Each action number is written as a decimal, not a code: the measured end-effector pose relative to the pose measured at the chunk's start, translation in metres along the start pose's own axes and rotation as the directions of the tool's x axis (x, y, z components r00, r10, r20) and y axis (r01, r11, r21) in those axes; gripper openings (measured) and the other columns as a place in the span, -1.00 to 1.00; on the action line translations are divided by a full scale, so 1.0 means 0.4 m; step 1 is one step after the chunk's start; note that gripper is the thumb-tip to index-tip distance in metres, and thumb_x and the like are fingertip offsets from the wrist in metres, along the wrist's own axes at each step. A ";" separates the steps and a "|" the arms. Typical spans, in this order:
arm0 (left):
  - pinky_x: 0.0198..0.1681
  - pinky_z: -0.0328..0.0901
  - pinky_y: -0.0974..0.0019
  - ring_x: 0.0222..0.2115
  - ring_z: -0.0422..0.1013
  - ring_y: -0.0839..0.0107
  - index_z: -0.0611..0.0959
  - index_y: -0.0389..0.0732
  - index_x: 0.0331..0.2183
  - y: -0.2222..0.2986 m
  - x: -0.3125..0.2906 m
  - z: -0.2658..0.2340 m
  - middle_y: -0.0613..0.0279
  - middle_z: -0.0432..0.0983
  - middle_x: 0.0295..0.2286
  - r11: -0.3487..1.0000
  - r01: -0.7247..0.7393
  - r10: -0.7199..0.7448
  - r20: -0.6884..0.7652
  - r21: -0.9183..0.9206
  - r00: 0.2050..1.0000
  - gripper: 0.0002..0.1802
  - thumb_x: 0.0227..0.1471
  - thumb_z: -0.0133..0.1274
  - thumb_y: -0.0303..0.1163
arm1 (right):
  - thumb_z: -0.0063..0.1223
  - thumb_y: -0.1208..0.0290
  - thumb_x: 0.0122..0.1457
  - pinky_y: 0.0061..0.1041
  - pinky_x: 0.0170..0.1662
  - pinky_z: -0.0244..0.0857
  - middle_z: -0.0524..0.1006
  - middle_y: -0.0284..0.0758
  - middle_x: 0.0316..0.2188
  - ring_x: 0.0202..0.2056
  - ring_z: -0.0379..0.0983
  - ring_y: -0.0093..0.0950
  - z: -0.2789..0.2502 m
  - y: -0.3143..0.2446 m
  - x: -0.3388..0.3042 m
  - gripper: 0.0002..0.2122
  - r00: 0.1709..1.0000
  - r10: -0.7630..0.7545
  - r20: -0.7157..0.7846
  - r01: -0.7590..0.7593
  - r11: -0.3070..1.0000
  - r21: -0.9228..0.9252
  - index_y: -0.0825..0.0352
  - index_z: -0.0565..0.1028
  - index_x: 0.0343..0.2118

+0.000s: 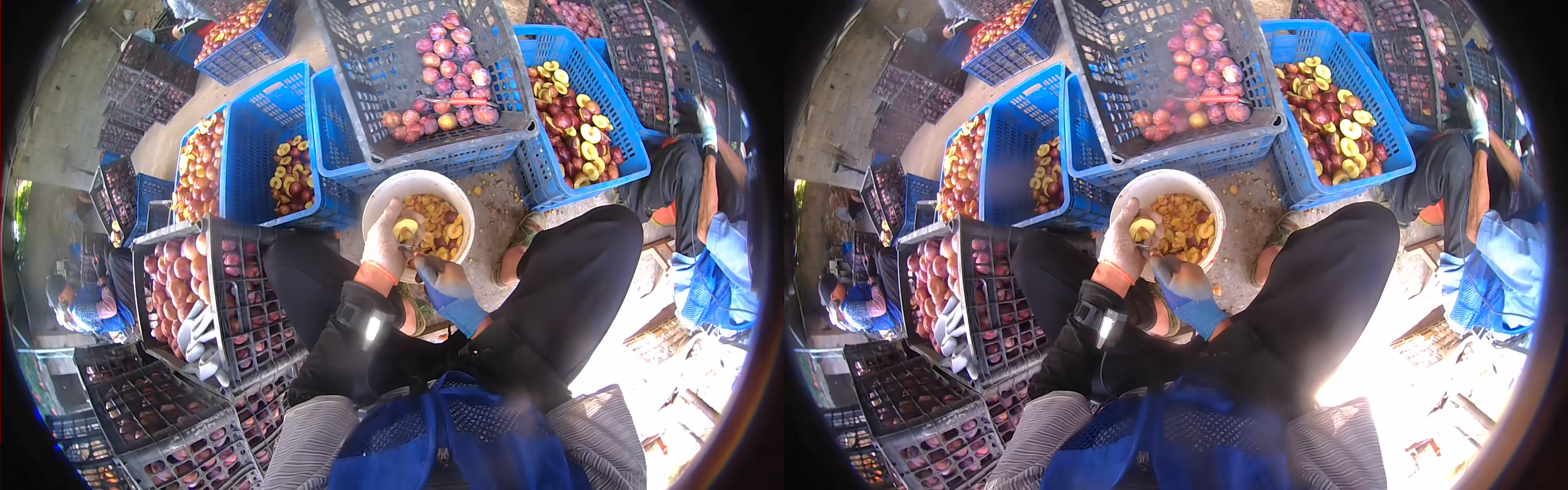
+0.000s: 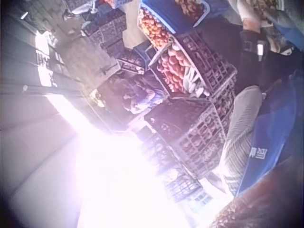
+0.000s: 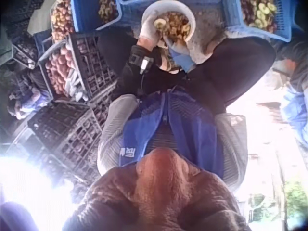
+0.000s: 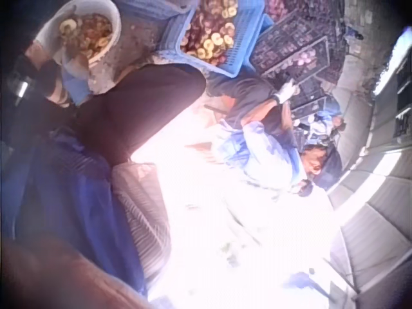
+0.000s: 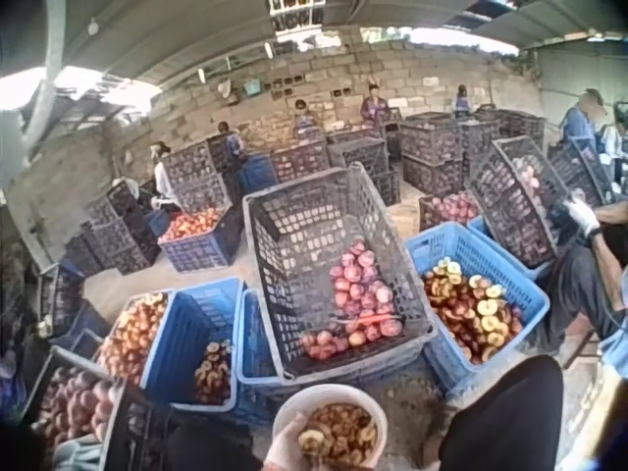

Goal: Slice plums or similar fruit and place them into a bucket.

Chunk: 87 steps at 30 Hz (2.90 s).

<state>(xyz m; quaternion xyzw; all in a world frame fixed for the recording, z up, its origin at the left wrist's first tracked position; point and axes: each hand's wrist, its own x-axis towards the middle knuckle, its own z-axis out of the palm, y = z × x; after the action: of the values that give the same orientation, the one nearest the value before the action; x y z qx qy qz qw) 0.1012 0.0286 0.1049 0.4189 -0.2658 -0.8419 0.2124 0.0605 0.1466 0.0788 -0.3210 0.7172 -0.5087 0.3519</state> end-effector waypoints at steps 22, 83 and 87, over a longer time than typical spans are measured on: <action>-0.75 0.11 0.55 -0.75 0.25 0.59 0.44 -0.07 -0.35 0.023 -0.039 -0.027 0.40 0.34 -0.65 0.984 0.065 -0.027 -0.224 0.166 0.974 -0.69 -0.07 -0.12 -0.07 | -0.18 0.19 0.05 -0.31 -0.44 0.20 0.42 -0.05 -0.57 -0.45 0.34 -0.09 0.022 -0.020 0.003 -0.70 0.999 0.033 0.018 -0.030 0.993 -0.115 0.37 0.44 -0.44; -0.34 0.28 0.22 -0.38 0.40 0.16 0.58 -0.22 -0.47 -0.150 0.383 -0.209 0.03 0.46 -0.43 -0.807 -0.341 -0.320 0.129 0.482 0.939 -0.79 -0.26 -0.05 -0.36 | -0.19 0.03 0.03 -0.64 -0.77 -0.02 0.23 -0.41 -0.86 -0.85 0.12 -0.62 -0.072 0.066 0.136 -0.59 0.644 0.753 0.139 -0.708 0.516 0.482 0.36 0.40 -0.59; -0.35 0.28 0.23 -0.41 0.40 0.15 0.57 -0.22 -0.47 -0.171 0.393 -0.234 0.01 0.46 -0.44 -0.712 -0.393 -0.337 0.208 0.582 0.918 -0.74 -0.29 -0.01 -0.28 | -0.19 0.07 0.03 -0.61 -0.78 -0.01 0.23 -0.40 -0.88 -0.86 0.13 -0.60 -0.060 0.078 0.155 -0.62 0.698 0.701 0.149 -0.695 0.611 0.379 0.36 0.40 -0.59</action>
<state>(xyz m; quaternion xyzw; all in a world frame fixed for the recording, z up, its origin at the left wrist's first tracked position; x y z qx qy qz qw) 0.0806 -0.0353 -0.0784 0.1545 -0.9243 -0.1007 -0.3343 0.0037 0.1167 0.0435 0.0674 0.6650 -0.4713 0.5754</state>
